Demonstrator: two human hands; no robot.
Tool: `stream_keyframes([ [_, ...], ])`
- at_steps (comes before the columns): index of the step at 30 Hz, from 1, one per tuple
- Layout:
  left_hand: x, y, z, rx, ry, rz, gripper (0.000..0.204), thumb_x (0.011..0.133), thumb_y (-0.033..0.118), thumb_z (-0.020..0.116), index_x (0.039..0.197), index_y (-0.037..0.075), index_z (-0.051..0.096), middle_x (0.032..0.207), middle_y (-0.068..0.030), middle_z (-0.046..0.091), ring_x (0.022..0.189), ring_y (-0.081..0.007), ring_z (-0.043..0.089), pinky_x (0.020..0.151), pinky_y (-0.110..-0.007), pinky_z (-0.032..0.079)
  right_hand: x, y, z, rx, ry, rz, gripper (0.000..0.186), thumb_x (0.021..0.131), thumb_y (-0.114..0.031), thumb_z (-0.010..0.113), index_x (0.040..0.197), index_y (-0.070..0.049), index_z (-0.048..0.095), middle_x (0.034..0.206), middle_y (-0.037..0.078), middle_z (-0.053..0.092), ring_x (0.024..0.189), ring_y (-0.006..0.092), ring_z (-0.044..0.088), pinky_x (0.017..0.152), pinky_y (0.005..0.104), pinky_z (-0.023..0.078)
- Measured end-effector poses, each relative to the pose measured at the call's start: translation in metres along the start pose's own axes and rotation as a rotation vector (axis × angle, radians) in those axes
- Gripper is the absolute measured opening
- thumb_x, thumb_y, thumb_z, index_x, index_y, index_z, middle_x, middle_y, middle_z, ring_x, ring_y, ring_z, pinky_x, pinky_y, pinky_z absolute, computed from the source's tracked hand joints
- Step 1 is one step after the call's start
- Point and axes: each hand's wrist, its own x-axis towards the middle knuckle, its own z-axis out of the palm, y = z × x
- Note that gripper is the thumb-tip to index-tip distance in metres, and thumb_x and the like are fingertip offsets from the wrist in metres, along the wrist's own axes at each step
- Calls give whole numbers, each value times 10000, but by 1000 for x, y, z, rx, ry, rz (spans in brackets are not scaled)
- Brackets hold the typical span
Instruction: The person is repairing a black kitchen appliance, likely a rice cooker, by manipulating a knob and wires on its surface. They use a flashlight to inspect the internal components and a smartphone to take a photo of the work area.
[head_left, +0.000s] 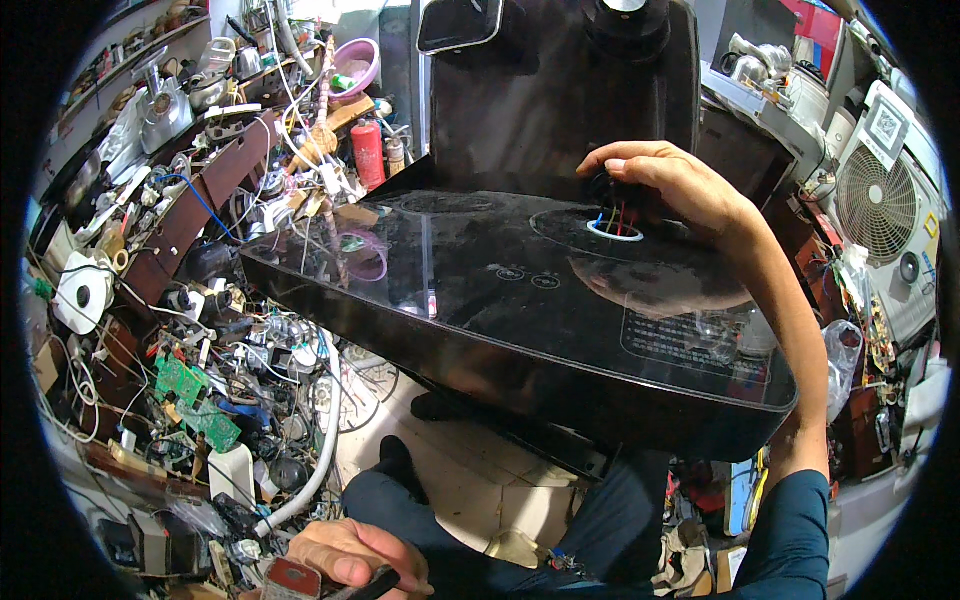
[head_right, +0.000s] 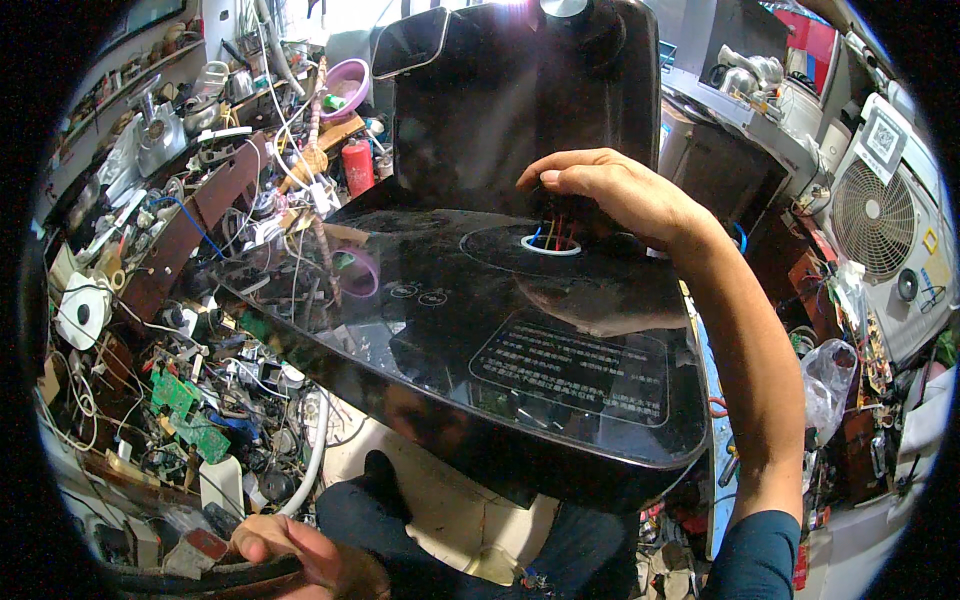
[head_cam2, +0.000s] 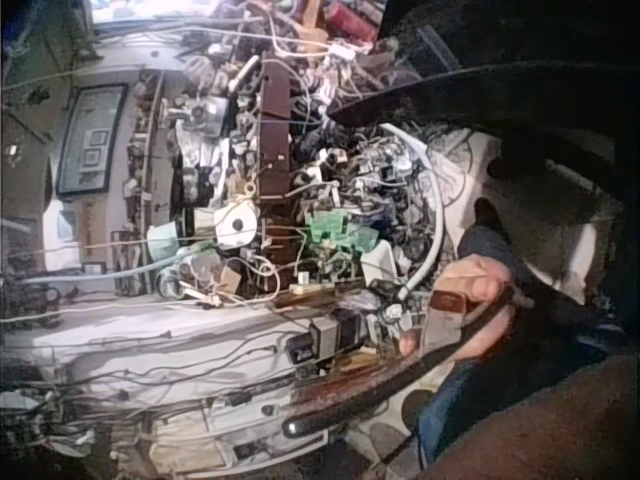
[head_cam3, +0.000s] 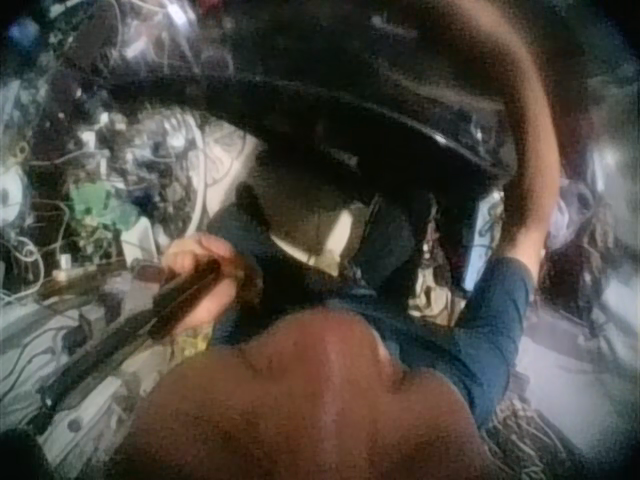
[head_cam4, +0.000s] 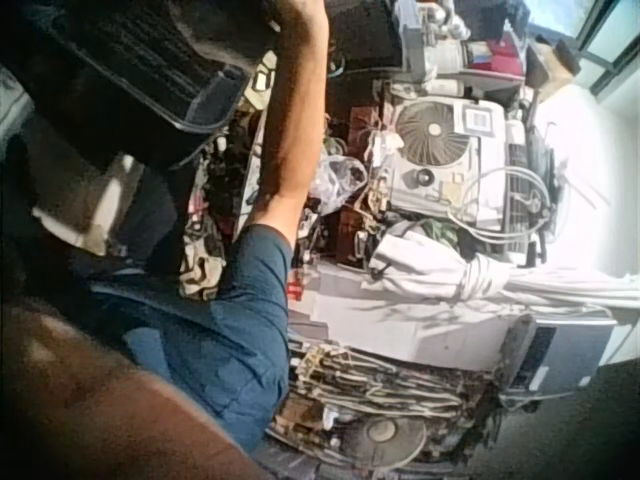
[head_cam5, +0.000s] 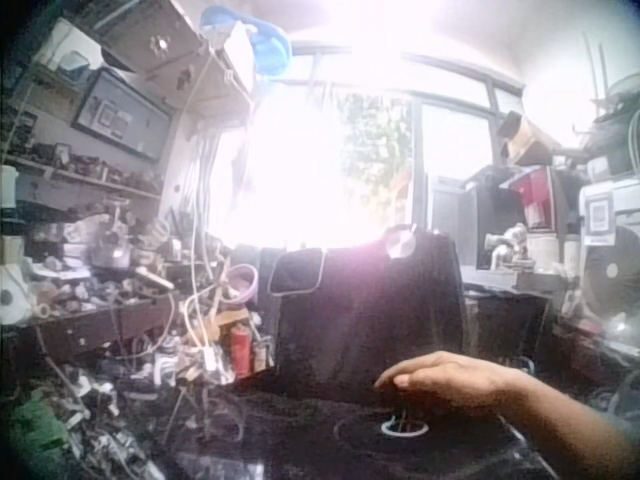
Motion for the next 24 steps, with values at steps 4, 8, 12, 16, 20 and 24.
stream_keyframes([
  [4,-6,-23,1,172,167,308,480,1076,336,565,1072,-138,639,825,-206,701,632,-247,673,561,-347,561,7,6,-5,-65,-8,-50,371,1001,-294,561,1243,-57,710,1072,53,687,937,140,604,842,306,494],
  [8,-5,-45,7,524,411,624,444,1076,321,571,1102,-119,628,862,-199,698,678,-247,678,605,-361,565,8,3,-2,-78,-14,-99,372,1013,-311,562,1241,-57,710,1072,42,691,949,142,606,864,305,492],
  [12,-1,-53,9,771,567,781,410,1077,305,576,1132,-99,618,899,-192,695,724,-247,683,649,-375,569,9,6,-4,-110,-13,-114,365,1040,-330,557,1228,-56,707,1049,28,693,929,128,604,859,286,486],
  [16,6,-61,10,982,708,933,380,1077,290,582,1161,-80,607,937,-184,692,770,-248,688,693,-389,574,7,4,-4,-125,-25,-24,364,1058,-354,562,1212,-57,707,1022,19,684,919,111,599,867,276,487],
  [20,5,-57,4,670,534,824,434,1071,294,597,1153,-132,594,913,-202,690,760,-240,697,632,-358,559,0,-9,-4,-85,-86,105,385,1061,-393,585,1234,-72,710,995,3,670,889,91,585,826,264,487],
  [24,-5,-53,-3,569,515,770,374,1059,270,614,1092,-103,618,913,-186,691,761,-220,691,629,-344,547,1,9,-4,15,-57,-63,410,1050,-431,609,1258,-93,717,950,-22,653,819,67,544,716,237,449],
])
